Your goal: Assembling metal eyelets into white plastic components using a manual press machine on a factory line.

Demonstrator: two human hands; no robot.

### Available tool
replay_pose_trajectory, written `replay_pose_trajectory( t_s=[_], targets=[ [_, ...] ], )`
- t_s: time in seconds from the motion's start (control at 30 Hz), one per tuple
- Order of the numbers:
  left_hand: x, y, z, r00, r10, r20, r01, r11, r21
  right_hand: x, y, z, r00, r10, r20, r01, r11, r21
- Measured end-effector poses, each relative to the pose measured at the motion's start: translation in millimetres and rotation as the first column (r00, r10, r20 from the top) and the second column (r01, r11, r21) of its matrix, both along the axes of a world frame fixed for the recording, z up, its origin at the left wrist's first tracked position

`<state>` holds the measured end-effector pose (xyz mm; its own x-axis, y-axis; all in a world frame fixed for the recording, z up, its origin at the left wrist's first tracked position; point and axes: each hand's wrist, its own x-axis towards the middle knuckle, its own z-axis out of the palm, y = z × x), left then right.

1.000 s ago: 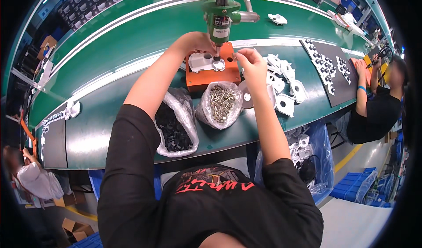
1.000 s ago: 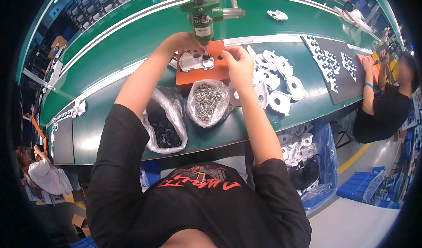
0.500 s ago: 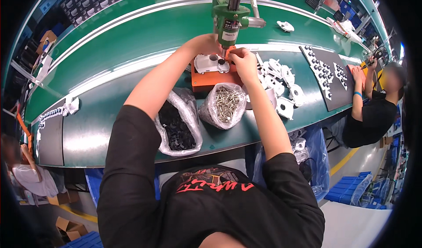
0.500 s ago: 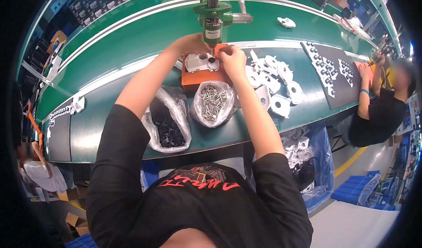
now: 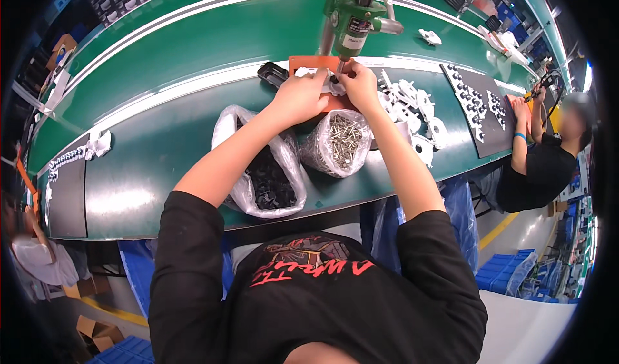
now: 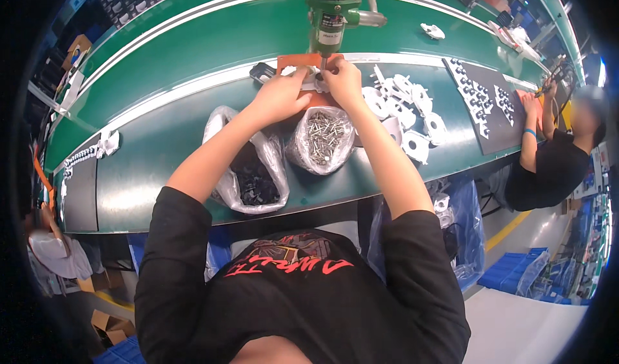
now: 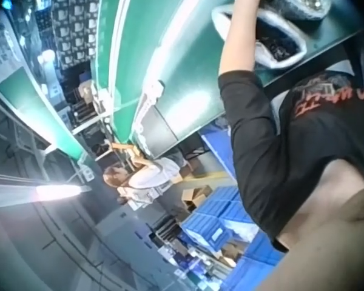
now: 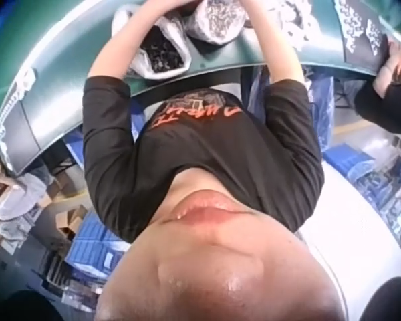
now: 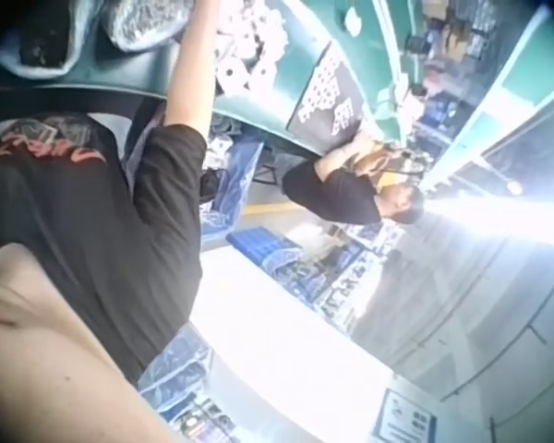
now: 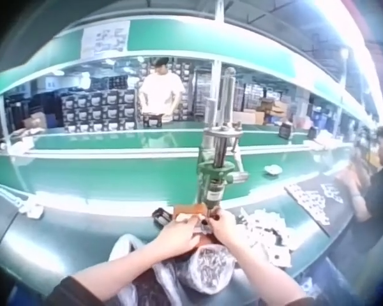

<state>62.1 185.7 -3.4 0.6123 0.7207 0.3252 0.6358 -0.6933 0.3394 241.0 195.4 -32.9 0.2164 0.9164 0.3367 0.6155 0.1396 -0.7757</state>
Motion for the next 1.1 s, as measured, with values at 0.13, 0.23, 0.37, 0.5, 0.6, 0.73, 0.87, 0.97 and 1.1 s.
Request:
replay_pose_trajectory(
  t_s=[0.13,0.23,0.37,0.5,0.6,0.73,0.87,0.97,1.1],
  targets=[
    [-7.2,0.2,-14.3,0.998,-0.066,-0.018,0.066,0.997,0.039,7.3,-6.7,0.3,0.996,0.077,0.033,-0.077,0.997,0.005],
    [-7.6,-0.7,-16.2,0.995,-0.090,-0.046,0.094,0.991,0.090,15.2,-12.1,-1.2,0.986,0.161,0.049,-0.163,0.986,0.038],
    [-7.4,2.0,-17.7,0.991,-0.098,-0.092,0.113,0.979,0.171,8.8,-23.4,1.5,0.932,0.195,0.305,-0.246,0.959,0.141],
    [-6.3,2.2,-14.0,0.985,-0.103,-0.139,0.127,0.975,0.181,6.6,-28.6,11.3,0.887,0.201,0.416,-0.244,0.968,0.053],
    [-5.7,1.5,-12.9,0.984,-0.112,-0.139,0.136,0.975,0.177,12.3,-28.0,11.5,0.794,0.172,0.584,-0.285,0.952,0.107],
    [-6.5,4.4,-19.0,0.985,-0.101,-0.138,0.129,0.970,0.208,7.5,-29.9,14.3,0.761,0.161,0.629,-0.282,0.955,0.097],
    [-4.3,2.8,-13.1,0.983,-0.100,-0.152,0.128,0.974,0.189,11.1,-25.7,13.5,0.856,0.235,0.461,-0.295,0.954,0.062],
    [-5.3,4.1,-16.4,0.988,-0.087,-0.130,0.113,0.972,0.206,4.5,-28.4,20.2,0.859,0.245,0.449,-0.323,0.941,0.104],
    [-4.5,3.2,-11.9,0.984,-0.096,-0.152,0.124,0.974,0.190,11.7,-28.9,19.6,0.841,0.292,0.454,-0.296,0.953,-0.065]
  ],
)
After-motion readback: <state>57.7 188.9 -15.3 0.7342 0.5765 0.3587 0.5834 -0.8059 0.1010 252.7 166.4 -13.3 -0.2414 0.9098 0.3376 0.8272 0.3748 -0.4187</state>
